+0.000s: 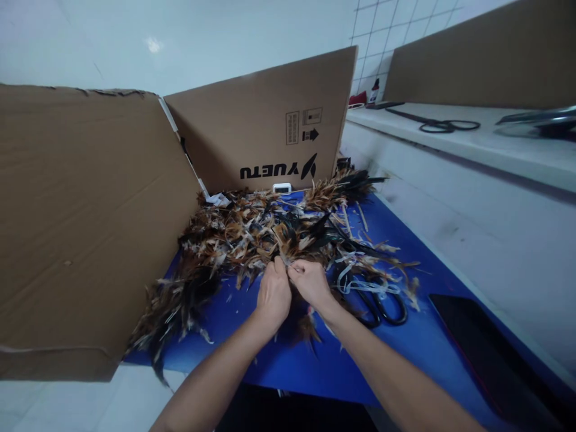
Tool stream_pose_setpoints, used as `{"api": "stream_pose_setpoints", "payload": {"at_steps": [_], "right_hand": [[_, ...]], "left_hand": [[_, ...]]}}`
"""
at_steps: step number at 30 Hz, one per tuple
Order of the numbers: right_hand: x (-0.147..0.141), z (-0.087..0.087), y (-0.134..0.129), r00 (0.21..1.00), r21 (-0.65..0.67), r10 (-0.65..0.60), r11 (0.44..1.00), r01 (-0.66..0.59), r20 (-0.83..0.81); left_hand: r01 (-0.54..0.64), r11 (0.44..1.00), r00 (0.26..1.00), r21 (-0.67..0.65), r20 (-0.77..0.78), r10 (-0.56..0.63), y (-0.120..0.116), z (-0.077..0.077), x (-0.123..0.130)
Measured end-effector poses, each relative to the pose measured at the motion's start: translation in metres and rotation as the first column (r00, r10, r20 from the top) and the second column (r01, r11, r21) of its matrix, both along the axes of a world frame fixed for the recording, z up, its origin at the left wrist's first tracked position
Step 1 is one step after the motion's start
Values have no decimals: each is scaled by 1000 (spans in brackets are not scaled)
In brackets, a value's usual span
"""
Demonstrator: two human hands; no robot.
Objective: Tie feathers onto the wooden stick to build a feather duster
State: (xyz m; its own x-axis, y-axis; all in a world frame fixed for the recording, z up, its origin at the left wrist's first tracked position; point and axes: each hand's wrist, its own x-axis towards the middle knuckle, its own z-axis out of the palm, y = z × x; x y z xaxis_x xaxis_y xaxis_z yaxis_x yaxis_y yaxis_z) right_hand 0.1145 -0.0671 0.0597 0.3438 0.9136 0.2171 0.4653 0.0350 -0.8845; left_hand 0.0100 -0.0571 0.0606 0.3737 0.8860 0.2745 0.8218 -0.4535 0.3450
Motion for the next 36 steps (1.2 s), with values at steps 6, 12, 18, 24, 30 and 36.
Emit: {"api": "stream_pose_setpoints", "payload": {"at_steps": [6, 12, 18, 24, 30, 36], "right_hand": [[4, -7, 0, 977, 84, 111, 992, -96, -185], [5, -5, -4, 935, 106, 158, 986, -131, -317], [3, -3, -5, 899, 130, 183, 981, -143, -397], [2, 1, -7, 882, 152, 223, 973, -175, -415], [2, 1, -7, 879, 175, 227, 970, -167, -420], [5, -3, -4, 887, 179, 204, 974, -141, -414]], "left_hand": [[-6, 973, 978, 231, -203, 54, -7, -3, 6], [-8, 947, 984, 321, -165, 65, -17, -1, 8], [-21, 983, 994, 180, 112, 1, -24, 14, 4], [-24, 992, 856, -122, 510, 84, -15, 32, -12], [200, 858, 498, -474, 803, 327, -1, 31, -14], [416, 736, 451, -534, 824, 343, 7, 32, -13]]}}
